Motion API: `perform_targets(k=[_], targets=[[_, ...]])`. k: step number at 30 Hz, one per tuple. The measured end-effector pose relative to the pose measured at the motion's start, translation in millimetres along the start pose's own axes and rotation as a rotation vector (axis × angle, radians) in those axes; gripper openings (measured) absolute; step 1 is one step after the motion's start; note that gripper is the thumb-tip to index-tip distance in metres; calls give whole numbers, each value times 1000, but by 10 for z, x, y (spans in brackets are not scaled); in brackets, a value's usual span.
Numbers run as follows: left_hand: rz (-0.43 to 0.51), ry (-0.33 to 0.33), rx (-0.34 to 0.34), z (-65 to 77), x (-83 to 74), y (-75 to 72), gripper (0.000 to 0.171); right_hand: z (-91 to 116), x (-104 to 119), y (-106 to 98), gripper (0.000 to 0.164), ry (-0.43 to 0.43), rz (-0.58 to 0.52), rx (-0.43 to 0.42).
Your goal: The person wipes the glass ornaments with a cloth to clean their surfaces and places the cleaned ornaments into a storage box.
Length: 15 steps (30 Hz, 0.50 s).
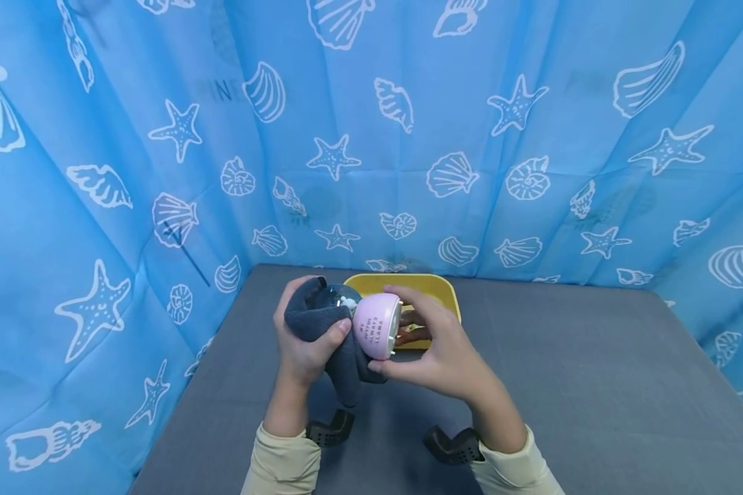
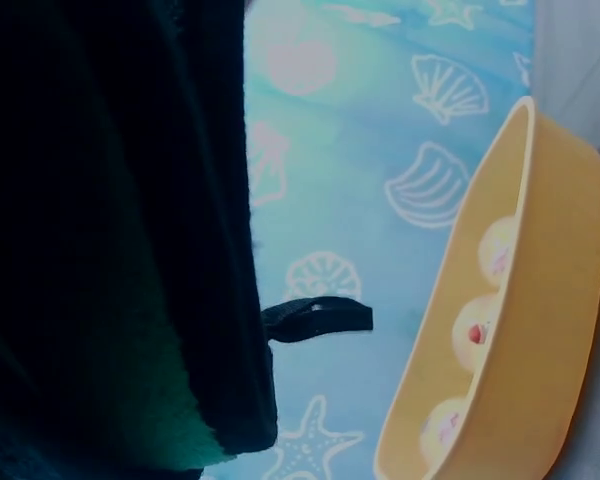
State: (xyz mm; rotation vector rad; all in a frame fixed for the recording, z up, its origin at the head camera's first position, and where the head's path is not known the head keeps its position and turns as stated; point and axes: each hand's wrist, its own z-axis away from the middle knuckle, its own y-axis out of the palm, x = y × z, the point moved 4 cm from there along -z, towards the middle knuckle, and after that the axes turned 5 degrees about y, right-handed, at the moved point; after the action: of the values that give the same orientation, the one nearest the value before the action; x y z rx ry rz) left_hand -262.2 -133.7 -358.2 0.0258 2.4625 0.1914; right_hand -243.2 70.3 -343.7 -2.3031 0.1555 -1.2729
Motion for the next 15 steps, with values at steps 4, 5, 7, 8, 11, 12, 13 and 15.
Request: perform_targets(k=[4,5,7,8,11,12,13,15], targets=[[-17,2,1,8,-11,6,59,21,14,1,90,10,-30,-1],[-19,-4,4,10,-12,11,60,21,16,0,87,18,-33,-10],[-29,-18,7,17,-12,23,60,18,16,2,79,39,-43,-28],[-35,-24,8,20,-10,27,60,15,15,5,75,50,-45,-37],[-47,-30,8,22,-10,39,61,9,24,2,73,42,-39,-55],[-48,-31,6,23,-10,40,61,8,35,-4,74,19,-31,-57],[-45,-31,3,22,-10,40,61,9,52,-9,76,-13,-17,-59],[-34,-34,-1,18,-9,36,61,14,89,-19,78,-87,29,-61]])
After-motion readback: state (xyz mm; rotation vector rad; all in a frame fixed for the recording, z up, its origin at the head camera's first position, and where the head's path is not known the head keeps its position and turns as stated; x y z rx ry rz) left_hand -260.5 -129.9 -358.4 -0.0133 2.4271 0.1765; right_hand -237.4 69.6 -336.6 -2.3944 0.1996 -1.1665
